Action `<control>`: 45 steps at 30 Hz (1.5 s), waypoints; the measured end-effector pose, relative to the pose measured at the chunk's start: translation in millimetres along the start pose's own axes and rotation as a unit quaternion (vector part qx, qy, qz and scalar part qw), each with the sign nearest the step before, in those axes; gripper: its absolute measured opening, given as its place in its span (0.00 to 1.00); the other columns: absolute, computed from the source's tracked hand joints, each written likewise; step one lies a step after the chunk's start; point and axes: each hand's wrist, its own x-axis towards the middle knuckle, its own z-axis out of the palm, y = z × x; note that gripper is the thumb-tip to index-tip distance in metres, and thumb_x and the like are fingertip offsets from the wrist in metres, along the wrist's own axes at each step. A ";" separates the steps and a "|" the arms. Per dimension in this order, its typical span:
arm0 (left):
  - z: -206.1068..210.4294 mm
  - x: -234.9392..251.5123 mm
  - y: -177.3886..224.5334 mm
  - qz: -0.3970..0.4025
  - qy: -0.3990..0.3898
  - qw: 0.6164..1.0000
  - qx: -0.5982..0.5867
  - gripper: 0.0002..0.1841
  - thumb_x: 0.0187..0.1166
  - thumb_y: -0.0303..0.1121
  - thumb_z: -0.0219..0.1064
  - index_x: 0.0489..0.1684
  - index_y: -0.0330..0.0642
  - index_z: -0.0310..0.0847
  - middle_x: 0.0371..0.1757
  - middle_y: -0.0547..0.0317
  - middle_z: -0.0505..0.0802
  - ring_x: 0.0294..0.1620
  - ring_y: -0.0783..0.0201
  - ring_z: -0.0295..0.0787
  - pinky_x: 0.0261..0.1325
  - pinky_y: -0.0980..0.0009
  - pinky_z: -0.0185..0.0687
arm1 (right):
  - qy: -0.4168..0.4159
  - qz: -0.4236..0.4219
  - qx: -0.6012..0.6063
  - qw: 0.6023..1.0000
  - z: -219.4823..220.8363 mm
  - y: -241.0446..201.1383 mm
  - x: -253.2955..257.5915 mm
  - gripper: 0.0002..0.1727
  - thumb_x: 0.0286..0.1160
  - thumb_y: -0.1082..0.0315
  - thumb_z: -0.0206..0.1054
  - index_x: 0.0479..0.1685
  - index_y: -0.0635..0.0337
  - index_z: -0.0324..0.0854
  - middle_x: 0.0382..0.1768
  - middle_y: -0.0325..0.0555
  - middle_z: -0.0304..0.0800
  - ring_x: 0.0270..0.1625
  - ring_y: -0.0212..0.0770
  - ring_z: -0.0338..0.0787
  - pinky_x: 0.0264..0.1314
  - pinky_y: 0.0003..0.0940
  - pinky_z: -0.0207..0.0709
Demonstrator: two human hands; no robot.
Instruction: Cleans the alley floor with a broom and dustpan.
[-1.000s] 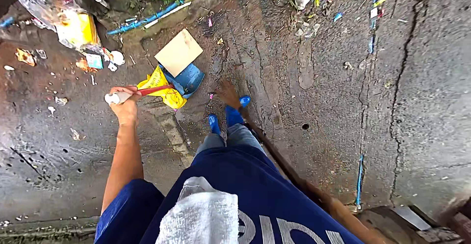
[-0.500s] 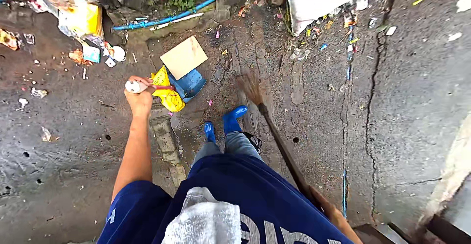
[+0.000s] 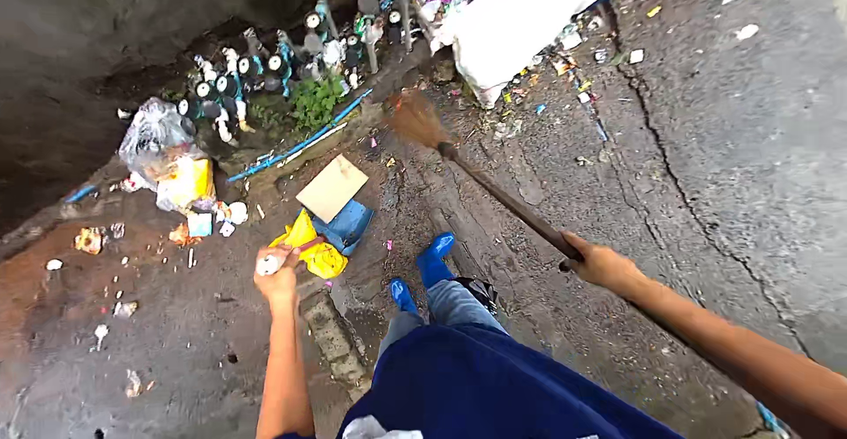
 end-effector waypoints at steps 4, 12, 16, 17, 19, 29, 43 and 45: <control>29.0 4.7 20.6 0.039 -0.028 0.999 0.005 0.13 0.56 0.12 0.70 0.37 0.31 0.76 0.38 0.65 0.89 0.48 0.75 0.89 0.60 0.72 0.86 | 0.037 -0.004 -0.086 0.996 -18.9 -92.7 46.6 0.40 0.78 0.76 0.62 0.94 0.48 0.59 0.78 0.69 0.77 0.63 0.79 0.86 0.58 0.79 0.76; 163.8 23.7 125.7 0.082 -0.151 0.970 0.170 0.12 0.64 0.22 0.77 0.42 0.28 0.84 0.40 0.54 0.93 0.45 0.67 0.89 0.55 0.63 0.85 | -0.056 -0.103 -0.053 0.992 6.7 -68.7 29.6 0.44 0.75 0.77 0.66 0.95 0.49 0.55 0.79 0.71 0.74 0.66 0.79 0.84 0.60 0.76 0.78; 239.7 23.7 193.2 0.097 -0.244 0.921 0.287 0.17 0.69 0.34 0.80 0.51 0.35 0.88 0.49 0.46 0.93 0.57 0.51 0.88 0.68 0.41 0.73 | -0.038 -0.085 -0.003 0.996 -12.5 -15.2 19.6 0.43 0.77 0.72 0.67 0.95 0.44 0.57 0.79 0.67 0.76 0.67 0.76 0.85 0.61 0.75 0.78; 259.4 23.3 208.6 0.115 -0.273 0.911 0.285 0.18 0.68 0.34 0.80 0.52 0.33 0.87 0.49 0.47 0.93 0.57 0.52 0.86 0.74 0.42 0.68 | -0.032 -0.085 0.009 0.996 -14.8 -1.5 16.0 0.43 0.77 0.71 0.67 0.95 0.42 0.57 0.79 0.65 0.77 0.67 0.75 0.86 0.62 0.75 0.78; 301.0 20.8 245.3 0.151 -0.327 0.894 0.268 0.17 0.68 0.32 0.79 0.50 0.32 0.85 0.43 0.51 0.91 0.48 0.61 0.85 0.62 0.55 0.77 | -0.027 -0.085 0.039 0.995 -15.3 21.5 3.6 0.43 0.76 0.71 0.67 0.95 0.39 0.58 0.79 0.63 0.78 0.67 0.73 0.86 0.63 0.74 0.78; 489.3 16.8 433.2 0.317 -0.484 0.812 0.074 0.13 0.63 0.22 0.75 0.33 0.50 0.75 0.19 0.75 0.84 0.16 0.77 0.79 0.23 0.77 0.81 | 0.027 -0.021 0.259 0.965 -7.4 92.8 -70.6 0.40 0.80 0.66 0.66 0.95 0.39 0.58 0.80 0.60 0.79 0.69 0.72 0.87 0.67 0.75 0.76; 690.8 -26.2 640.8 0.528 -0.585 0.587 0.186 0.03 0.68 0.27 0.71 0.32 0.43 0.82 0.24 0.70 0.81 0.22 0.79 0.76 0.28 0.77 0.76 | 0.182 -0.084 0.612 0.765 -138.6 43.8 -41.4 0.46 0.77 0.68 0.68 0.97 0.57 0.49 0.89 0.57 0.65 0.86 0.43 0.73 0.88 0.41 0.67; 726.3 2.6 632.2 0.561 -0.634 0.520 0.114 0.08 0.60 0.22 0.71 0.33 0.40 0.78 0.26 0.71 0.81 0.25 0.81 0.77 0.31 0.80 0.77 | 0.154 -0.091 0.599 0.781 -162.1 46.9 -60.0 0.46 0.79 0.69 0.67 0.97 0.60 0.46 0.89 0.61 0.64 0.86 0.45 0.73 0.88 0.42 0.66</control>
